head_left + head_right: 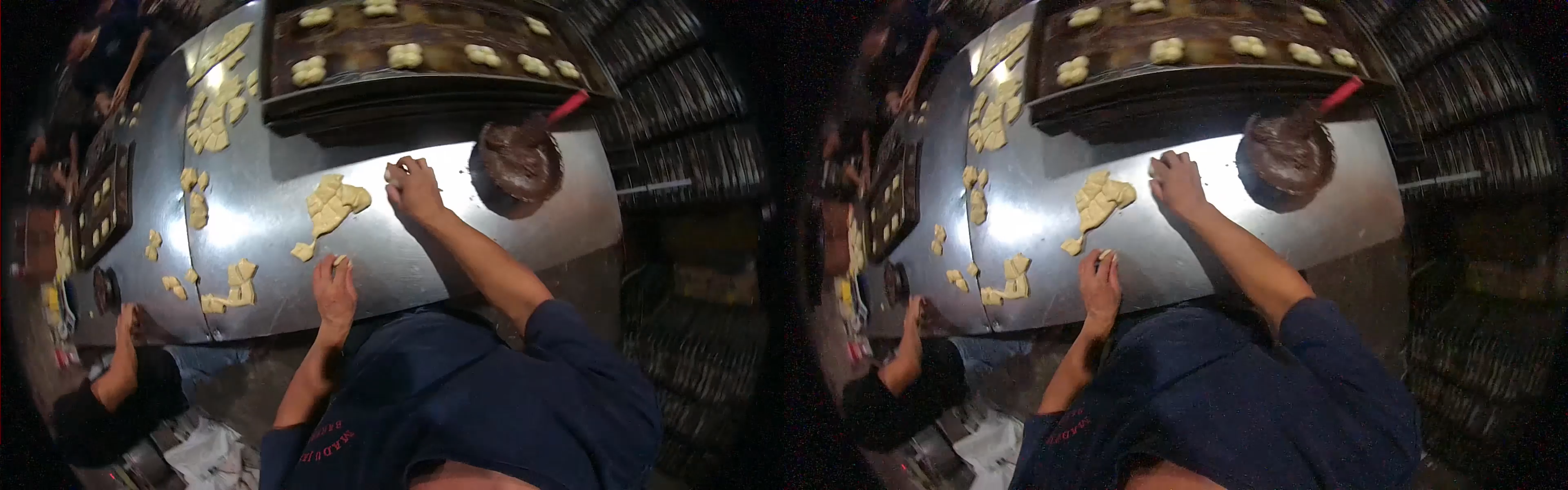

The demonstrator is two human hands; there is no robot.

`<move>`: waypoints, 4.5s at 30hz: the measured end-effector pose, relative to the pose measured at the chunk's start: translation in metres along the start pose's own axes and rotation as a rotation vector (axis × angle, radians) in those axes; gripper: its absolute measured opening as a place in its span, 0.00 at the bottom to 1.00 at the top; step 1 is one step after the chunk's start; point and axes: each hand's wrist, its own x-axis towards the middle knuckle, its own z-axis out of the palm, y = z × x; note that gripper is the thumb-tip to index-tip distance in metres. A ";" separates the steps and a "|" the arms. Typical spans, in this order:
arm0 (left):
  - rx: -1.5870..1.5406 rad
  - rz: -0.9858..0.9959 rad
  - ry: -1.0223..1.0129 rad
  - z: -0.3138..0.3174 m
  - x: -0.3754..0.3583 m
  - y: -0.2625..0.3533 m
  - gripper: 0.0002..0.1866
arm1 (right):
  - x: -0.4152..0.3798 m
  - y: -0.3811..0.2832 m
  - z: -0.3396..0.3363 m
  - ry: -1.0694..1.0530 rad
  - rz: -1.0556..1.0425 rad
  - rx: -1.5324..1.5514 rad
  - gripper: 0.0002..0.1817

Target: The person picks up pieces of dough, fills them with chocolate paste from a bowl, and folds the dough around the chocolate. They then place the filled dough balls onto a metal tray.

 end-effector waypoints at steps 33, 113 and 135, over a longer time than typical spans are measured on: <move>-1.541 -1.248 -0.568 0.140 0.176 0.188 0.36 | -0.039 0.104 -0.165 -0.071 0.244 -0.182 0.11; -0.402 -0.428 -0.194 -0.026 0.062 -0.036 0.13 | -0.145 0.029 -0.077 0.057 0.002 0.113 0.14; -0.124 -0.203 -0.054 -0.001 0.020 0.005 0.09 | -0.167 0.011 -0.069 -0.017 0.010 0.188 0.19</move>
